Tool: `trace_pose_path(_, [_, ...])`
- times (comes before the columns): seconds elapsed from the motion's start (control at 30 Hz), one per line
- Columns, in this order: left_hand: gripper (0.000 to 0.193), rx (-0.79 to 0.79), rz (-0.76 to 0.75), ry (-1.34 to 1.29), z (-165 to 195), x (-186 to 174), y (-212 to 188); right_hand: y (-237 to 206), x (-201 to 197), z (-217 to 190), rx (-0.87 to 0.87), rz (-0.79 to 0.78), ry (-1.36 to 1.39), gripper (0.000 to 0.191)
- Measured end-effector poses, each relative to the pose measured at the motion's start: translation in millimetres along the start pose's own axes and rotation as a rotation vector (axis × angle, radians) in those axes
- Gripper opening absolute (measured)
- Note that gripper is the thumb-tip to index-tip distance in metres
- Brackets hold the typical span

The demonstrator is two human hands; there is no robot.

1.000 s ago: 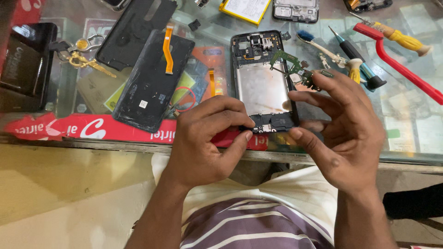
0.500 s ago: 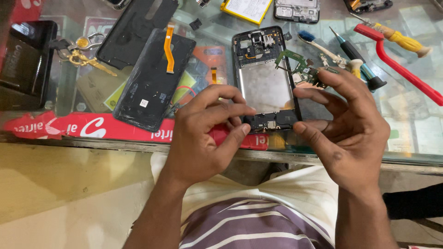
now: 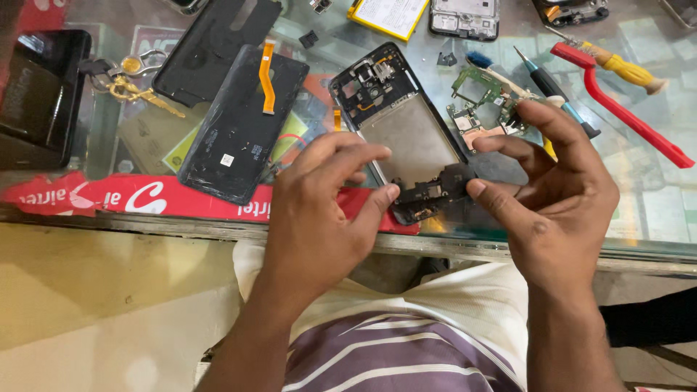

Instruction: The person disassembles a mobile phone by removing screws and detaching the motherboard from the chassis. They use a screwdriver and tweezers to handle small components and place them on the workbench.

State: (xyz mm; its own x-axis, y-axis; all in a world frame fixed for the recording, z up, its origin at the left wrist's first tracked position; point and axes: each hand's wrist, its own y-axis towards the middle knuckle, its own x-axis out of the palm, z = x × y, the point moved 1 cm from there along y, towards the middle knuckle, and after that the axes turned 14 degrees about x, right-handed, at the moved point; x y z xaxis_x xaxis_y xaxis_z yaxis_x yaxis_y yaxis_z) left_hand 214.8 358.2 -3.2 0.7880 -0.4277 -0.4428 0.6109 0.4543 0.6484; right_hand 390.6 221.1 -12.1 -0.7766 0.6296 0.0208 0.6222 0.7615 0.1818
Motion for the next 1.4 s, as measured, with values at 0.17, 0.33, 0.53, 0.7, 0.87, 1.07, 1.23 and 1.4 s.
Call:
trace_pose_path(0.17, [0.038, 0.113, -0.141, 0.037, 11, 6, -12, -2, 0, -1, 0.018, -0.005, -0.095, 0.065])
trace_pose_path(0.33, [0.027, 0.220, -0.147, 0.130, 5, 11, -14, -6, 2, 7, 0.005, 0.060, -0.244, 0.054])
trace_pose_path(0.53, [0.025, 0.218, -0.101, 0.121, -2, 6, -15, -11, -5, 5, -0.048, 0.223, -0.303, 0.031])
trace_pose_path(0.7, [0.024, 0.195, -0.067, 0.105, -3, 3, -17, -5, 1, -20, -0.179, 0.296, -0.927, 0.039])
trace_pose_path(0.87, [0.022, 0.180, -0.017, 0.111, -1, 6, -13, -2, 16, -29, -0.348, 0.325, -1.116, 0.031])
trace_pose_path(1.07, [0.028, 0.095, -0.039, 0.119, -4, 10, 0, -3, 12, -17, -0.333, 0.156, -1.011, 0.028])
trace_pose_path(1.23, [0.024, 0.131, -0.056, 0.171, -8, 11, 9, 2, 11, -9, -0.295, 0.096, -1.013, 0.029])
trace_pose_path(1.4, [0.022, 0.161, -0.054, 0.142, -12, 11, 11, 3, 12, -7, -0.320, 0.077, -1.020, 0.026])
